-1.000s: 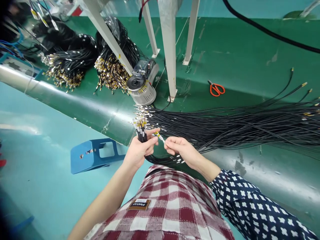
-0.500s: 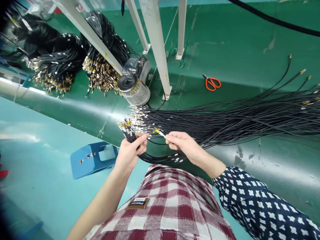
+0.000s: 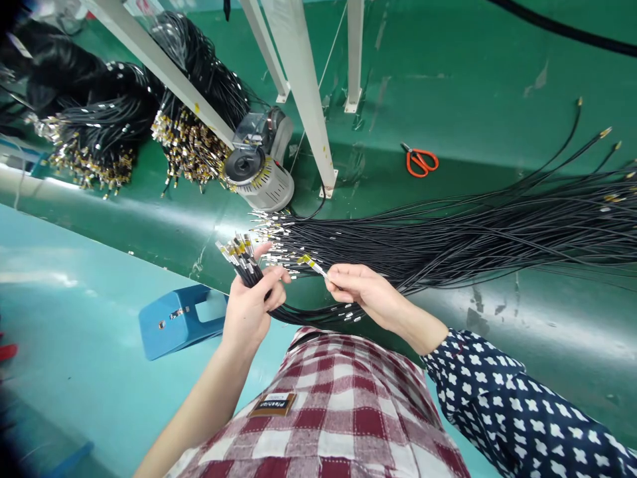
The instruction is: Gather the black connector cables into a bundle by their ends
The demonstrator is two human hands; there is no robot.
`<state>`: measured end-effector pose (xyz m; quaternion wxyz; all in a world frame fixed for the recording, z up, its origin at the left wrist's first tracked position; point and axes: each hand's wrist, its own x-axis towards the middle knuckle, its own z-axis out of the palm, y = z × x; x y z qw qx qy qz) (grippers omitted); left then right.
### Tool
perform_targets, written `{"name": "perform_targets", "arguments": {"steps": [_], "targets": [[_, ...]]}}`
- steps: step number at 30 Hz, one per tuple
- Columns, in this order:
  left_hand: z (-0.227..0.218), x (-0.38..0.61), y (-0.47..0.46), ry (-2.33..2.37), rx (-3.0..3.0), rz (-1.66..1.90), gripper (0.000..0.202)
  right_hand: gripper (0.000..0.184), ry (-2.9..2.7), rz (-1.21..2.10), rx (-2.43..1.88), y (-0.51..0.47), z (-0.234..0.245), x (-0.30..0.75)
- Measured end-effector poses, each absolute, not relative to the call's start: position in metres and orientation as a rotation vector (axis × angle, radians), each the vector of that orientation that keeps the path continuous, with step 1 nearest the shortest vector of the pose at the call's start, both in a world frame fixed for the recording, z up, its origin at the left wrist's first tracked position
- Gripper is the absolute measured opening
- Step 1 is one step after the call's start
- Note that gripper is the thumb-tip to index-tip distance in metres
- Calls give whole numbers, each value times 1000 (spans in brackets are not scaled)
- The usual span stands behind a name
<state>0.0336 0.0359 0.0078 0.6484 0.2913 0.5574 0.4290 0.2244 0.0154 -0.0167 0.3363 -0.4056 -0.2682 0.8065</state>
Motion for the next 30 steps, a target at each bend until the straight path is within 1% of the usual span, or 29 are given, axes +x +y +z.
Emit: {"name": "perform_targets", "arguments": {"steps": [4,9,15,18,22,25,28,30], "targets": [[11,38,35,1260,686,869,22,28,-710,2072,-1075,14,-15,221],[11,39,35,1317,699,847,19,30,-830,2008,-1074,12,-14,217],[14,39,35,1301,661,855,14,37,-1017,1901,-1160,13,-8,214],[17,39,34,1302,645,874,13,37,-1059,1818,-1217,11,-7,211],[18,40,30,1324,631,920,11,28,-1276,1559,-1405,8,-5,206],[17,40,28,1346,609,967,11,24,-1597,1244,-1531,6,-5,203],[17,37,27,1367,583,1026,9,27,-1904,883,-1590,6,-10,202],[18,33,27,1370,579,1067,8,29,-1983,787,-1607,5,-15,204]]}}
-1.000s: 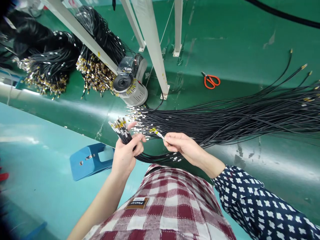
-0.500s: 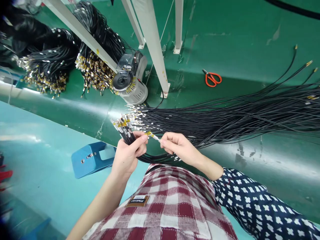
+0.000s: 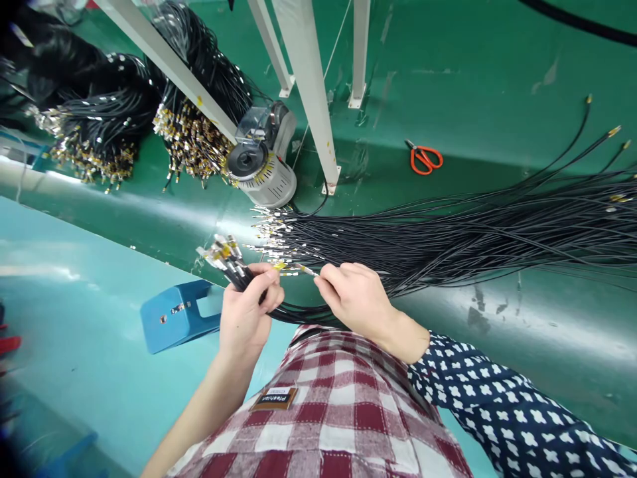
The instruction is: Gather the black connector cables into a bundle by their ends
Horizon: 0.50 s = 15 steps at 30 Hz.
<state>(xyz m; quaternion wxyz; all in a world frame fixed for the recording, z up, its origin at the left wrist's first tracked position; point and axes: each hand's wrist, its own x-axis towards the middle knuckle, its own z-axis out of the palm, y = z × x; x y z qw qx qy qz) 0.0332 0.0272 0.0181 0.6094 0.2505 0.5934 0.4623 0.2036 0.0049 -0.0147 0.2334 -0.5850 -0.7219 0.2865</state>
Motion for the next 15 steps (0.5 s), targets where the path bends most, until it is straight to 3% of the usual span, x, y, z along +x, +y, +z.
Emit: {"name": "perform_targets", "arguments": {"steps": [8,15], "targets": [[19,24,21,1306,558,1007,10,26,-1490,1260,-1668,22,-40,208],[12,13,10,1334,487,1005,14,27,-1671,1073,-1785,54,-50,202]]}}
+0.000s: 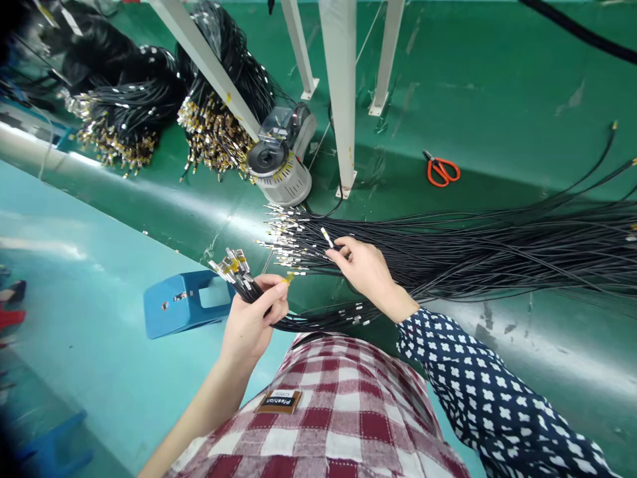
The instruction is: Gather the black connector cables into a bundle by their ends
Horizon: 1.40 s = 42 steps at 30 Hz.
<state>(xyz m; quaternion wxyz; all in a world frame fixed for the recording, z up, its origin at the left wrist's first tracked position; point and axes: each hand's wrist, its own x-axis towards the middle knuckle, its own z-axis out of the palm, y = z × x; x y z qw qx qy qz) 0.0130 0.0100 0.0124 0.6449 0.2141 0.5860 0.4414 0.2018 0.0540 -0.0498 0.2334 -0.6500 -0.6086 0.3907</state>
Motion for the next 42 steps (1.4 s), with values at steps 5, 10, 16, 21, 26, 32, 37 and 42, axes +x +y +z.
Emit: {"name": "perform_targets", "arguments": {"steps": [5,10,16,21,26,32,37,42], "targets": [[-2,3,-5,1381,380,1007,16,26,-1620,986,-1596,46,-35,185],[-13,-1,-16,1382,319,1009,15,27,-1352,1739,-1370,23,-20,150],[-20,-6,-24,1361,275,1009,16,23,-1059,1955,-1388,15,-22,137],[-28,-9,-24,1373,257,1009,18,19,-1164,1898,-1424,24,-23,136],[-35,-14,-20,1378,201,1048,20,21,-1126,1778,-1481,46,-27,134],[-35,-13,-11,1323,199,1060,24,19,-1077,1831,-1451,52,-31,127],[-37,-12,-4,1306,223,1063,27,20,-1155,1850,-1462,45,-28,124],[-48,-18,-5,1332,130,1095,25,20,-1283,1736,-1522,52,-53,122]]}}
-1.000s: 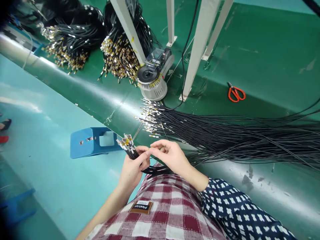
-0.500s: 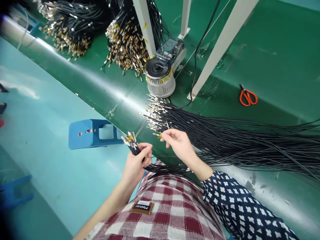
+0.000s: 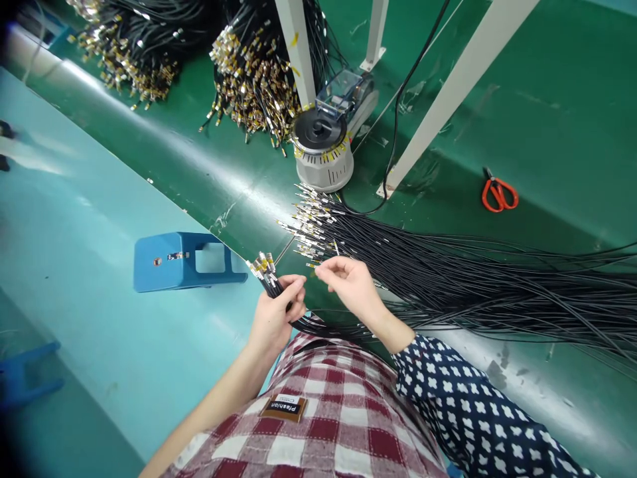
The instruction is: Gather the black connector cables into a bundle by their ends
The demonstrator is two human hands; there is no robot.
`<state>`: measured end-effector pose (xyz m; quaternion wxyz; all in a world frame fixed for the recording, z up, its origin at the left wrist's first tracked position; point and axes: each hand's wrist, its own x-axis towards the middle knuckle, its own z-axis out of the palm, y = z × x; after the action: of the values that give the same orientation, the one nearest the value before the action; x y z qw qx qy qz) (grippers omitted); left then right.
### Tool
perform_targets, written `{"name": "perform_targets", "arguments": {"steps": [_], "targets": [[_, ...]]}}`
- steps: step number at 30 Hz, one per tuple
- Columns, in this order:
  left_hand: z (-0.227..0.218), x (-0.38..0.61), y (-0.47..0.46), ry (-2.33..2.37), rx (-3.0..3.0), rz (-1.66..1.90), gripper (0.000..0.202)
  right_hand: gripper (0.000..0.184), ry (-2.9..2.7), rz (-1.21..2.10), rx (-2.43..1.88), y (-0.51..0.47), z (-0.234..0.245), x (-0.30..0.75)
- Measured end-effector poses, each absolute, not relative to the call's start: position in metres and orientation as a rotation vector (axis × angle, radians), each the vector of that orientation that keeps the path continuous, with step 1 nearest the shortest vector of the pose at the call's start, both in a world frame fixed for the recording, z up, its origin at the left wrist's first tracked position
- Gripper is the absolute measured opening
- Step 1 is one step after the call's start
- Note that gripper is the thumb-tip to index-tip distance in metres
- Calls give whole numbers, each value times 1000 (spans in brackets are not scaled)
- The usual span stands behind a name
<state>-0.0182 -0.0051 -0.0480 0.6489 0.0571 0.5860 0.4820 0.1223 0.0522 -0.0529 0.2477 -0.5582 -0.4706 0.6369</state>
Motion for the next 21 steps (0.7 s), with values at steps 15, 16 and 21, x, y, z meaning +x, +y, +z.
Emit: {"name": "perform_targets", "arguments": {"steps": [15,16,21], "targets": [[-41,-17,-19,1274,157,1107,19,21,-1464,1449,-1572,64,-88,115],[-36,-14,-17,1273,178,1103,19,27,-1274,1550,-1492,59,-77,123],[-8,10,0,1246,391,996,31,37,-774,1661,-1329,26,-19,157]]}}
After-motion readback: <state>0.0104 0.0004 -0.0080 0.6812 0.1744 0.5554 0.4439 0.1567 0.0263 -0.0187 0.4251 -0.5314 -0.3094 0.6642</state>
